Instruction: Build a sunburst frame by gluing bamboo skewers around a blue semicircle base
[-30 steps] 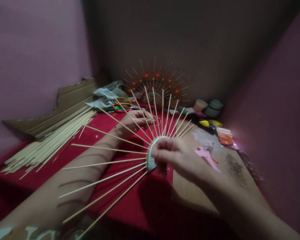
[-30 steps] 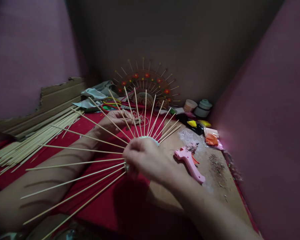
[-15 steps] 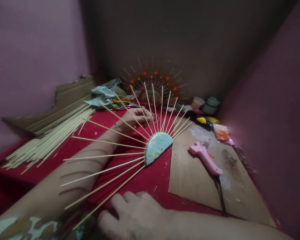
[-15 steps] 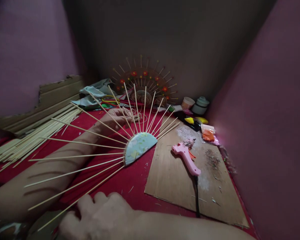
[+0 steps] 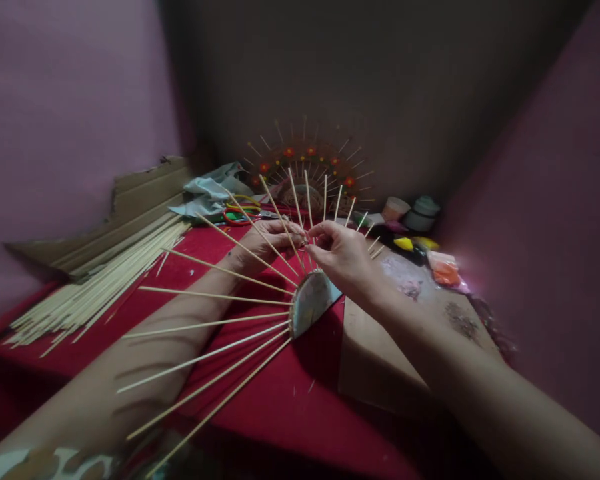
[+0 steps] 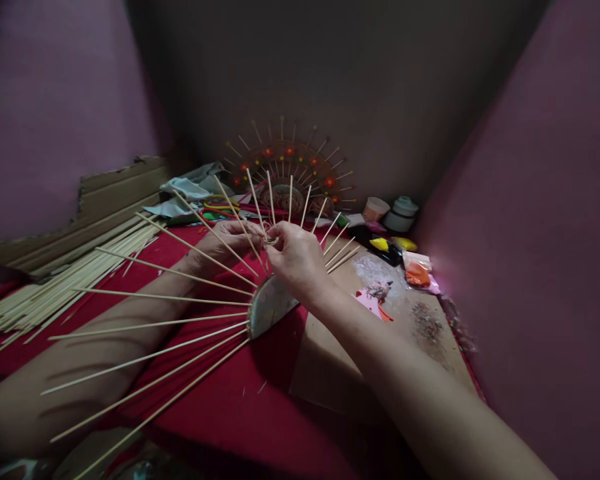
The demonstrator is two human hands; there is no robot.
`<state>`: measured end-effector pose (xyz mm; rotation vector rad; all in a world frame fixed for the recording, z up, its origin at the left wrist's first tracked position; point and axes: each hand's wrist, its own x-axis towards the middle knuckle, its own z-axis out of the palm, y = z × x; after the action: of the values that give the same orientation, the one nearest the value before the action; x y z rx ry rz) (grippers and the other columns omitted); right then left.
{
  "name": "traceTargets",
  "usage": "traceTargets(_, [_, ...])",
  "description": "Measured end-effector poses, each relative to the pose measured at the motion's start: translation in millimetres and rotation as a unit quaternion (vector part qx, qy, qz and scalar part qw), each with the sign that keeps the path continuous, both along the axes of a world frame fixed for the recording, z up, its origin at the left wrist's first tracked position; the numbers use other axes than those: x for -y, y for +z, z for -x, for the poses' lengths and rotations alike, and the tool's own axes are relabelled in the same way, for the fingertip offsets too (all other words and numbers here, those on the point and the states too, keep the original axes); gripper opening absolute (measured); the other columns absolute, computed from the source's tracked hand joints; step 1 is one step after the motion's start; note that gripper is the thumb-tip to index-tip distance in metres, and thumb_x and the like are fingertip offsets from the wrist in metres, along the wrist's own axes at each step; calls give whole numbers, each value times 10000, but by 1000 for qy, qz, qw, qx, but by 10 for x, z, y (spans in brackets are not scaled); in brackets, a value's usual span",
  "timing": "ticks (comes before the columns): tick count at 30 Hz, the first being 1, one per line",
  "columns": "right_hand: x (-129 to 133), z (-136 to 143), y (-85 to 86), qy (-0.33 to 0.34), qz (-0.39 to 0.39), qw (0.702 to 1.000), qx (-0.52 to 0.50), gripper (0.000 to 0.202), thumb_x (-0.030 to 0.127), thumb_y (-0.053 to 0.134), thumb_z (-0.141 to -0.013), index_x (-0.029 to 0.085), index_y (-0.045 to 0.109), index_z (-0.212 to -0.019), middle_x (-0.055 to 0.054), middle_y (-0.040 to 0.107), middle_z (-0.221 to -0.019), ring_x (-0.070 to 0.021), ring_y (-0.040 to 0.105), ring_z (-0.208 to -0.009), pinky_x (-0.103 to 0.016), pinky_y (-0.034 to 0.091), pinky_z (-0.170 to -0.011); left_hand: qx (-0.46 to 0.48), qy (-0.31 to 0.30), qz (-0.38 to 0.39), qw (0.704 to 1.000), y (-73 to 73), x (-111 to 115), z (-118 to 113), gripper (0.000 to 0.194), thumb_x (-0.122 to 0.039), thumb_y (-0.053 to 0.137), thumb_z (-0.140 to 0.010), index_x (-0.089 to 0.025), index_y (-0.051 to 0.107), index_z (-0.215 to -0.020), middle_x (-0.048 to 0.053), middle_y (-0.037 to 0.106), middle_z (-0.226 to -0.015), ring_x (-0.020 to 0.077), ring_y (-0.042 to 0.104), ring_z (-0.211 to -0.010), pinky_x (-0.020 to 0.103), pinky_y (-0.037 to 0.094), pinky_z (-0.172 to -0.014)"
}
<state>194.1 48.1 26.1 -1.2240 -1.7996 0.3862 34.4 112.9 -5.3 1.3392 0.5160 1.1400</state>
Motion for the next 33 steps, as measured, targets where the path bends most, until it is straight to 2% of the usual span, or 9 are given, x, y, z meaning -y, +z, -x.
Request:
traceTargets(6, [-86, 62, -95, -1, -32, 999, -7, 122, 142, 544, -747, 189, 519, -636, 24, 544, -625, -101, 482, -596, -248, 371, -591, -7, -5, 5, 1000, 1, -1, 23, 204, -210, 810, -590, -98, 710, -728, 39, 668, -646, 97, 582, -523, 204, 448, -487])
traceTargets(11, [-54, -27, -97, -13, 62, 990, -124, 134, 108, 500, -718, 205, 450, -641, 52, 493, -521, -81, 460, -472, -231, 359, -485, -5, -56, 25, 998, 15, -59, 113, 194, -114, 723, -575, -104, 672, -762, 62, 684, -716, 154, 633, -631, 229, 498, -516])
traceTargets(13, [-38, -72, -116, 6, 119, 972, -202, 133, 106, 514, -696, 206, 444, -642, 50, 524, -510, -85, 504, -443, -223, 375, -447, -16, -87, 27, 996, 19, -79, 148, 214, -101, 699, -572, -98, 657, -781, 66, 677, -743, 149, 620, -621, 239, 501, -514])
traceTargets(17, [-34, -157, -216, 63, 200, 897, -388, 156, 118, 564, -667, 202, 433, -673, 22, 618, -600, -110, 600, -483, -216, 436, -421, -42, -105, 52, 992, 13, -62, 161, 300, -119, 708, -618, -107, 643, -910, 68, 657, -828, 153, 633, -687, 236, 505, -550])
traceTargets(19, [-38, -186, -280, 73, 213, 875, -430, 159, 118, 584, -667, 196, 447, -690, 17, 631, -605, -116, 617, -492, -225, 471, -438, -64, -119, 59, 989, 9, -29, 141, 383, -121, 715, -612, -116, 637, -986, 79, 657, -872, 159, 638, -713, 239, 503, -561])
traceTargets(21, [-28, -195, -329, 72, 214, 867, -443, 155, 115, 594, -667, 190, 463, -700, 18, 631, -594, -118, 624, -489, -232, 491, -451, -86, -141, 60, 984, 2, 6, 115, 440, -131, 717, -592, -118, 635, -1024, 93, 662, -902, 169, 640, -730, 245, 499, -567])
traceTargets(24, [13, -169, -347, 61, 208, 873, -438, 149, 109, 589, -667, 189, 468, -697, 33, 607, -546, -120, 621, -474, -227, 494, -440, -127, -150, 58, 979, -26, 51, 71, 416, -142, 704, -595, -116, 639, -1005, 81, 664, -865, 166, 639, -711, 256, 496, -588])
traceTargets(29, [65, -138, -288, 14, 165, 908, -386, 144, 75, 551, -644, 189, 467, -667, 59, 564, -501, -93, 559, -405, -198, 443, -375, -178, -165, 92, 966, -68, 125, -4, 294, -168, 692, -653, -123, 630, -937, 50, 659, -812, 122, 611, -656, 237, 483, -594])
traceTargets(33, [50, -198, -264, -21, 151, 925, -349, 138, 63, 527, -645, 191, 474, -647, 74, 519, -446, -77, 507, -374, -187, 391, -370, -201, -133, 78, 967, -34, 169, -35, 267, -171, 706, -661, -110, 638, -912, 46, 659, -777, 106, 598, -635, 221, 477, -590])
